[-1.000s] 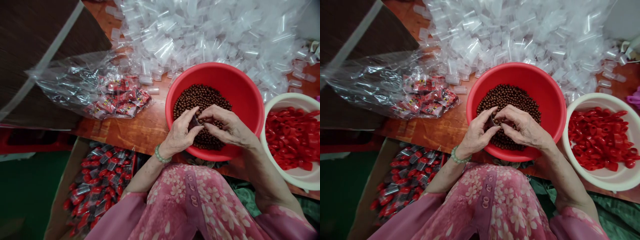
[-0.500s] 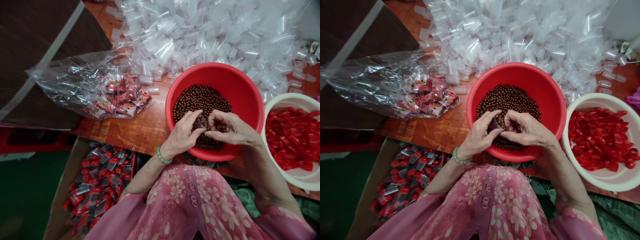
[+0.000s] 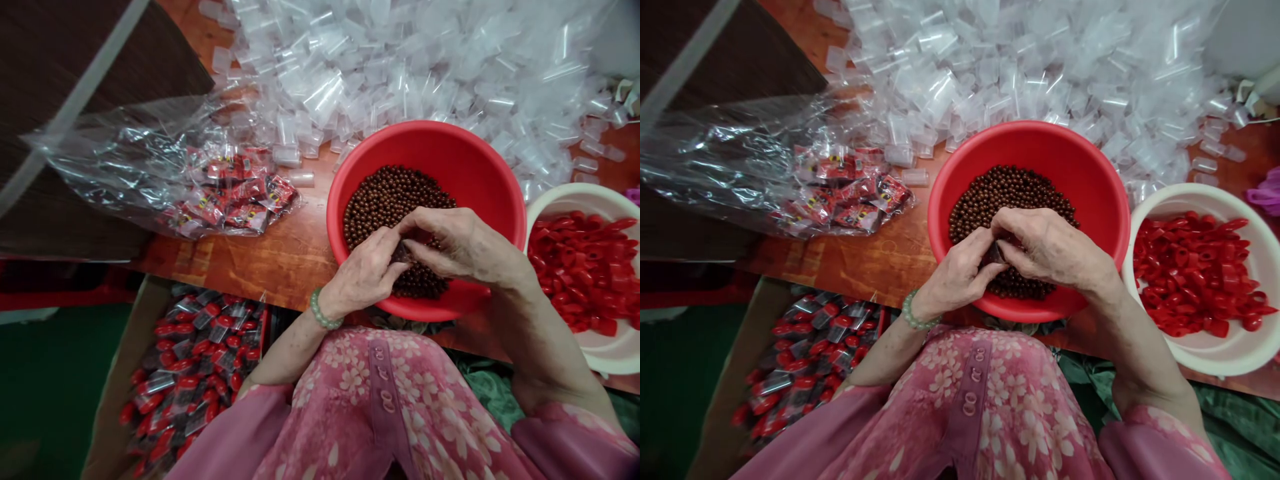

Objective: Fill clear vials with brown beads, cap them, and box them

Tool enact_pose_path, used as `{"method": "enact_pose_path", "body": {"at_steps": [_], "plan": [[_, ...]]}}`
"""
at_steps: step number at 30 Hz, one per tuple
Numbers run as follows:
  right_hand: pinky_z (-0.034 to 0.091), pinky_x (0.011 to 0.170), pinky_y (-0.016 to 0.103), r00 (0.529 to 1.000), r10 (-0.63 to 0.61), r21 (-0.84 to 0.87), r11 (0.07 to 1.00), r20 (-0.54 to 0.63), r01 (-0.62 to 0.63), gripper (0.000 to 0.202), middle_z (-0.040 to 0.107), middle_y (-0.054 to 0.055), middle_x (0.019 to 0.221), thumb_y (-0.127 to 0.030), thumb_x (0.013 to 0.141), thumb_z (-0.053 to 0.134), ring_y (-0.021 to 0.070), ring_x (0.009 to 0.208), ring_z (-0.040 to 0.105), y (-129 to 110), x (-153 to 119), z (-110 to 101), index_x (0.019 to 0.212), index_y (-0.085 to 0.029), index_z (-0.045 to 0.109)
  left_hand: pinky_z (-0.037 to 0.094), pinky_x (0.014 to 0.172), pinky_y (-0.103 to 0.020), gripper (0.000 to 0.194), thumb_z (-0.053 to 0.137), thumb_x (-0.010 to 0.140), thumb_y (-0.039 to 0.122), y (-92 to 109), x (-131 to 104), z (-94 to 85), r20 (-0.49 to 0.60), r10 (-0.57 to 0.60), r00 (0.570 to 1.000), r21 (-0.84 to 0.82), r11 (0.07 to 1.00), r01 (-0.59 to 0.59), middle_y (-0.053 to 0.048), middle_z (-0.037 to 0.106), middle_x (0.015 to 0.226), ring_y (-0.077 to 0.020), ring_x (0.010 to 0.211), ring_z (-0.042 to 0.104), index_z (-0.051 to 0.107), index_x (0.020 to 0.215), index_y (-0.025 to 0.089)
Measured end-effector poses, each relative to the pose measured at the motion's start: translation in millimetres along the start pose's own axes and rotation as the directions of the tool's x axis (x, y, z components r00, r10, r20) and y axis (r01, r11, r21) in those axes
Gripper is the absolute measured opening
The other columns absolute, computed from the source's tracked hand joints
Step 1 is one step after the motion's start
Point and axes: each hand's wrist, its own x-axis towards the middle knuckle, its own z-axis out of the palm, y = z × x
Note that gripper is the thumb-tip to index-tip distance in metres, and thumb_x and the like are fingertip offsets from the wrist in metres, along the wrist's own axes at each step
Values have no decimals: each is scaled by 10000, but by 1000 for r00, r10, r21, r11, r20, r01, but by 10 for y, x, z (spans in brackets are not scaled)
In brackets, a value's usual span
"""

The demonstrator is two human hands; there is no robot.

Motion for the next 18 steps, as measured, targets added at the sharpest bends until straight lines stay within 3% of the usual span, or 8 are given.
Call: {"method": "enact_pose_path", "body": {"at_steps": [4,9,12,15,18], "plan": [[421,654,310,999,-18,-143,989,27,21,82,642,32,790,-159,871,522,182,701,594,-38,10,7,899,-217,574,550,1063,-462,464,490,1008,266,31,-18,44,-18,-31,999,42,999,32,-189,645,1273,-284,1199,628,460,1439,98],[455,650,347,992,-6,-213,977,-129,-21,123,652,72,832,-160,927,508,212,721,608,-9,-77,11,935,-220,615,522,1111,-493,547,511,1031,340,16,-41,83,-70,-30,997,43,999,33,-217,627,1368,-296,1282,609,418,1506,86],[541,787,390,964,48,-237,965,-260,-112,159,718,150,1059,-220,983,555,259,913,689,19,-232,-52,1086,-185,672,522,1114,-481,533,564,1014,354,7,-18,34,-73,-52,996,-41,998,49,-184,649,1362,-280,1267,626,464,1487,128],[554,952,422,880,124,-307,907,-458,-287,228,721,194,1218,-274,972,641,298,1115,700,78,-586,-192,1159,-160,707,556,1050,-414,455,641,974,352,-4,6,-44,-63,-102,993,-228,970,85,-134,693,1254,-235,1145,674,554,1379,164],[556,912,467,742,221,-385,742,-633,-549,266,774,157,1036,-404,953,654,323,1030,723,318,-1194,-370,1103,-205,748,583,973,-340,397,666,959,338,-6,6,-101,-33,-164,986,-497,859,126,-94,699,1167,-187,1052,698,568,1317,196]]}}
